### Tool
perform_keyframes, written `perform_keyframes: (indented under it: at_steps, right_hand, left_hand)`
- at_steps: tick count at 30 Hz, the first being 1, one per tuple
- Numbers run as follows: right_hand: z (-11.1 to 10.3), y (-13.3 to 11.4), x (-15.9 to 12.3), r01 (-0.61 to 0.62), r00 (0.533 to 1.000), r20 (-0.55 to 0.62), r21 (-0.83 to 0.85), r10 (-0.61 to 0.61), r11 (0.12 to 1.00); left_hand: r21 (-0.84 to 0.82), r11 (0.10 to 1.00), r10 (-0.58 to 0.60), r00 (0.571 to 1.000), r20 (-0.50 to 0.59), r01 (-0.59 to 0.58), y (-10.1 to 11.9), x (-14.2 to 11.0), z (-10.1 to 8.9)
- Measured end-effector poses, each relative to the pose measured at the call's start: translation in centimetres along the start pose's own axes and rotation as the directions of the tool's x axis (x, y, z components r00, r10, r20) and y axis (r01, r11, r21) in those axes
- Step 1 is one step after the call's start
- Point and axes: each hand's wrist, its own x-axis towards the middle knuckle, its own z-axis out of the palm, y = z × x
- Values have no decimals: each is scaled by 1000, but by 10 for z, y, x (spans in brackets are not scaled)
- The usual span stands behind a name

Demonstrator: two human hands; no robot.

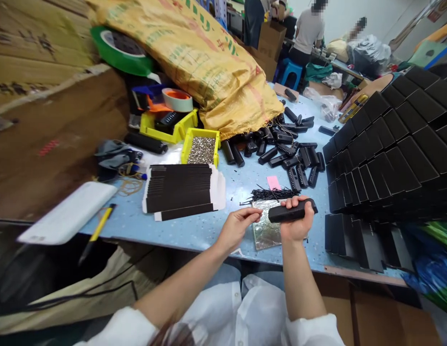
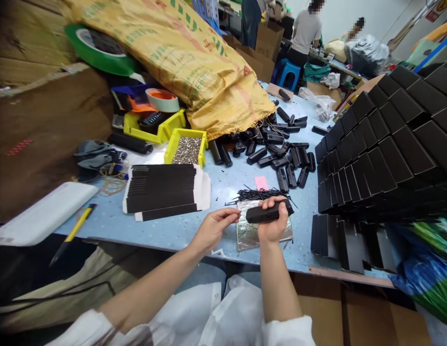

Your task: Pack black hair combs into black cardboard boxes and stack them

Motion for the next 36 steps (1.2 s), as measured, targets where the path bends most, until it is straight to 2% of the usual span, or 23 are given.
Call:
perform_keyframes:
  at_steps: [2, 5, 8, 11, 14, 16, 18, 19, 21, 22, 23, 25, 26, 27, 28, 30, 31, 32, 34, 36]
  right_hand:
    - [15, -3, 0, 20, 1000, -22, -3, -21, 1000]
    - [23, 0, -3, -13, 999, -40, 51, 16, 999]
    - [22, 6, -4, -61, 997, -34, 110, 65, 992]
    - [21, 11, -4, -75, 995, -54, 88, 80, 993]
    - [16, 13, -7, -49, 995, -84, 51, 53, 998]
    - [5, 14, -12, 21, 999, -47, -15, -22, 1000]
    - [-12, 15, -17, 138, 985, 132, -187, -114, 973]
    - [-22, 16, -18, 199, 959, 251, -276, -130, 940]
    - [-42, 16, -14, 264, 904, 420, -413, -75, 872]
    - [-51, 16, -10, 251, 905, 424, -449, -43, 858]
    - [-60, 16, -4, 207, 929, 369, -464, -24, 862]
    - [-77, 17, 9, 97, 987, 163, -509, -15, 855]
    - [-85, 17, 14, 62, 997, 74, -569, -23, 820]
    - [-91, 17, 18, 54, 999, 33, -659, -43, 751]
    - [-96, 16, 19, 77, 997, 39, -765, -74, 640]
    - [-97, 12, 14, 184, 980, 141, -913, -141, 364]
    - [-92, 10, 9, 247, 964, 208, -931, -163, 270]
    - [-83, 7, 2, 316, 945, 282, -919, -169, 235]
    - [-55, 1, -14, 485, 874, 468, -819, -133, 305]
    - [-21, 0, -29, 632, 750, 655, -665, -97, 397]
  left_hand:
    - [-22, 1000, 13, 999, -31, -13, -1, -6, 5]
    - [-23, 999, 36, 998, -59, -37, 7, -5, 3]
    - [10, 997, 78, 996, -39, -77, 12, -4, -2]
    - [52, 992, 118, 992, -41, -116, 9, -7, 0]
    - [126, 983, 143, 989, -46, -137, 1, -12, 1]
    - [256, 947, 201, 980, -10, -191, 0, -13, -10]
    - [499, 817, 311, 950, 39, -288, 7, -9, -36]
    - [639, 698, 371, 926, 63, -323, 13, -6, -55]
    - [869, 400, 429, 898, 103, -290, 26, 2, -99]
    - [942, 255, 429, 899, 93, -219, 32, 5, -122]
    - [982, 122, 407, 910, 81, -141, 37, 7, -142]
    - [996, -82, 355, 933, 63, -37, 45, 10, -173]
    - [989, -148, 334, 940, 66, -17, 47, 10, -183]
    - [982, -190, 328, 942, 73, -10, 50, 11, -189]
    - [977, -211, 332, 940, 78, -6, 54, 11, -191]
    - [984, -180, 319, 945, 68, -10, 64, 11, -185]
    - [993, -119, 275, 960, 58, -26, 70, 10, -178]
    - [998, -21, 202, 977, 64, -61, 76, 8, -169]
    - [947, 282, 10, 987, 159, -155, 84, 1, -142]
    - [779, 599, -119, 943, 312, -182, 85, -9, -111]
